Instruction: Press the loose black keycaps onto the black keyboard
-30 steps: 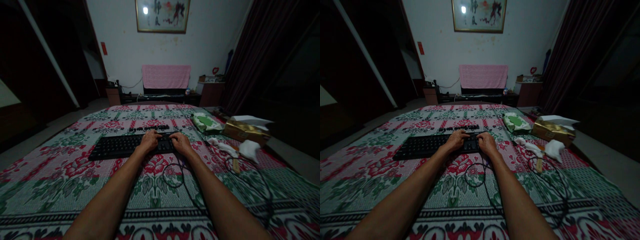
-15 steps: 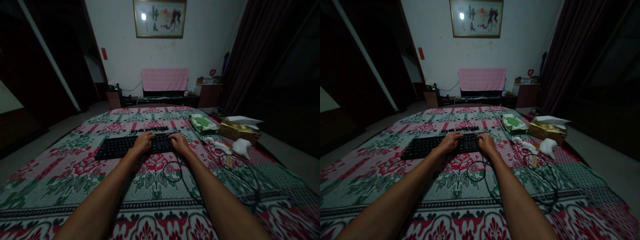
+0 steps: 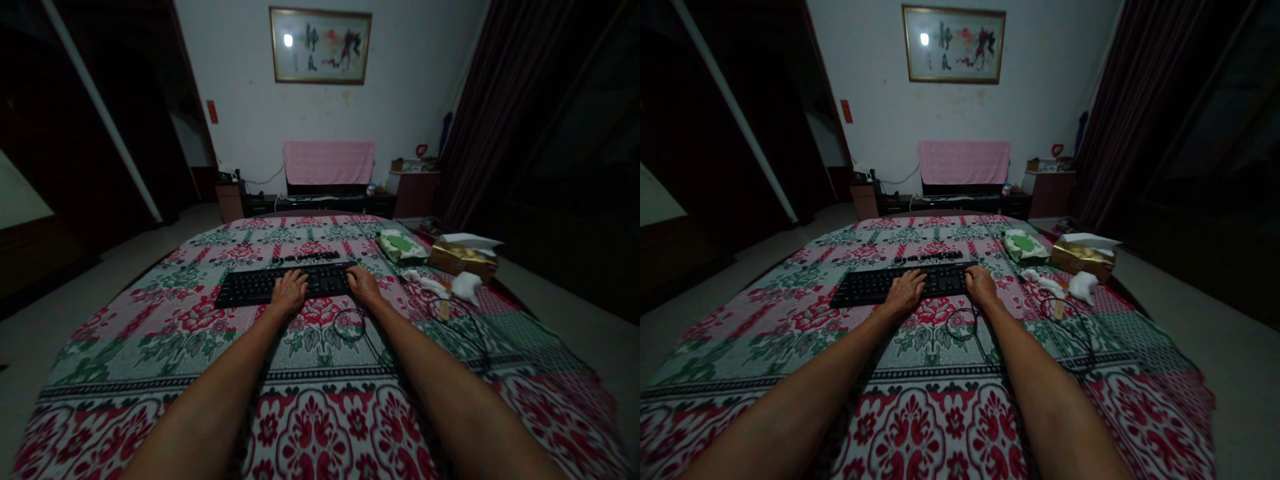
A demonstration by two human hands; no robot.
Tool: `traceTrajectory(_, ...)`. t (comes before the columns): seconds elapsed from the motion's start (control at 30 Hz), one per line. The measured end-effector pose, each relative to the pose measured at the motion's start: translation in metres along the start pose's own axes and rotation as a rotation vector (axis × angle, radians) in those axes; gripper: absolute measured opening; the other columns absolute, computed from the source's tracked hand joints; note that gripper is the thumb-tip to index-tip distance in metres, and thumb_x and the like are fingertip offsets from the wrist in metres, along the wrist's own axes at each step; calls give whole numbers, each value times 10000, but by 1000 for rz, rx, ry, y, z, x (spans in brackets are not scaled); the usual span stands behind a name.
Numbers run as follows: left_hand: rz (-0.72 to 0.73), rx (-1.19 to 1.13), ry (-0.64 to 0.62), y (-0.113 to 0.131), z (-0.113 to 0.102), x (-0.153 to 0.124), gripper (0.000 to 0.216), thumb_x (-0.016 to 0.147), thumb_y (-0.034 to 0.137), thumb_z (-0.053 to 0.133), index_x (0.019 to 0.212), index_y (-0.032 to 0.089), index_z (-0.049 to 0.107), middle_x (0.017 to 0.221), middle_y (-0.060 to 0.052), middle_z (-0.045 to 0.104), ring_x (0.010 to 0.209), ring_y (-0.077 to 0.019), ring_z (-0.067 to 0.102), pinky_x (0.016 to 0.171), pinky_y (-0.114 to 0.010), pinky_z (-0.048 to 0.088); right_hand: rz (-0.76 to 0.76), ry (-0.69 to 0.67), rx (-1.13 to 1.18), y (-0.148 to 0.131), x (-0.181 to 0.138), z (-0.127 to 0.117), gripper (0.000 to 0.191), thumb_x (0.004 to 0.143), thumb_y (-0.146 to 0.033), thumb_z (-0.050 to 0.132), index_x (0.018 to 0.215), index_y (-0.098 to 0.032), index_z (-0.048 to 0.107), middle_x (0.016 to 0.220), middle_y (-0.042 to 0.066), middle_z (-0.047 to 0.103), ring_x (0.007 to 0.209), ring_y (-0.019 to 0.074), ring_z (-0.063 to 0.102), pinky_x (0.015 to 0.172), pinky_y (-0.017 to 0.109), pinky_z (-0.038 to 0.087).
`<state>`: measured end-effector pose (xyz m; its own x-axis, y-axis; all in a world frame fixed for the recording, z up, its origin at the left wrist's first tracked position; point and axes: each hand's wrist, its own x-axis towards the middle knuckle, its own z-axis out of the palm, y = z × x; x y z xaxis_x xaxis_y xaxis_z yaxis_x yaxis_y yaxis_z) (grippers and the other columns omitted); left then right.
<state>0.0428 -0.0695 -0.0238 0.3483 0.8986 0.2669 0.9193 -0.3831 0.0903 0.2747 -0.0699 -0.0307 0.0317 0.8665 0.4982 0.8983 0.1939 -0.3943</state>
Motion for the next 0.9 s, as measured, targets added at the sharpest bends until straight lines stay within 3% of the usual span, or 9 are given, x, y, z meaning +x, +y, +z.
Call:
traceTrajectory(0.17, 13, -11, 12, 1, -3, -4, 422, 892, 358, 268, 1270, 256, 428, 1374, -28, 382, 1263, -225, 296, 991, -406, 279, 53, -96, 58, -4, 3, -3, 234, 797, -184, 456, 948, -172, 634, 978, 54, 620, 914, 133, 534, 841, 231, 378)
traceTrajectory(0.37, -12, -18, -2, 4, -9, -7, 410, 893, 341, 283, 1270, 267, 426, 1380, -25, 372, 1272, -209, 286, 1002, -397, 266, 36, -111, 74, 0, 2, -5, 265, 803, -167, 424, 986, -164, 616, 1005, 57, 608, 952, 132, 522, 878, 247, 374)
traceTrajectory(0.63, -15, -30, 99, 4, 0, -6, 412, 886, 323, 297, 1276, 283, 424, 1365, -5, 403, 1272, -212, 296, 1006, -390, 259, -51, 39, 168, 10, -6, 7, 308, 815, -180, 348, 1023, -142, 571, 1106, 98, 562, 1069, 164, 489, 962, 311, 354)
traceTrajectory(0.77, -10, -49, 128, 2, 6, -4, 411, 885, 330, 290, 1262, 280, 445, 1353, -3, 421, 1259, -223, 322, 999, -396, 268, 73, 159, 217, 14, -5, 7, 314, 802, -214, 361, 1017, -130, 574, 1135, 129, 550, 1106, 196, 473, 975, 359, 347)
traceTrajectory(0.9, 1, -63, 153, 1, 9, -2, 401, 877, 314, 306, 1237, 259, 474, 1331, -10, 448, 1239, -235, 347, 985, -396, 287, 152, 163, 259, 15, -4, 4, 332, 794, -243, 371, 1023, -122, 579, 1050, 127, 602, 1015, 207, 529, 923, 362, 390)
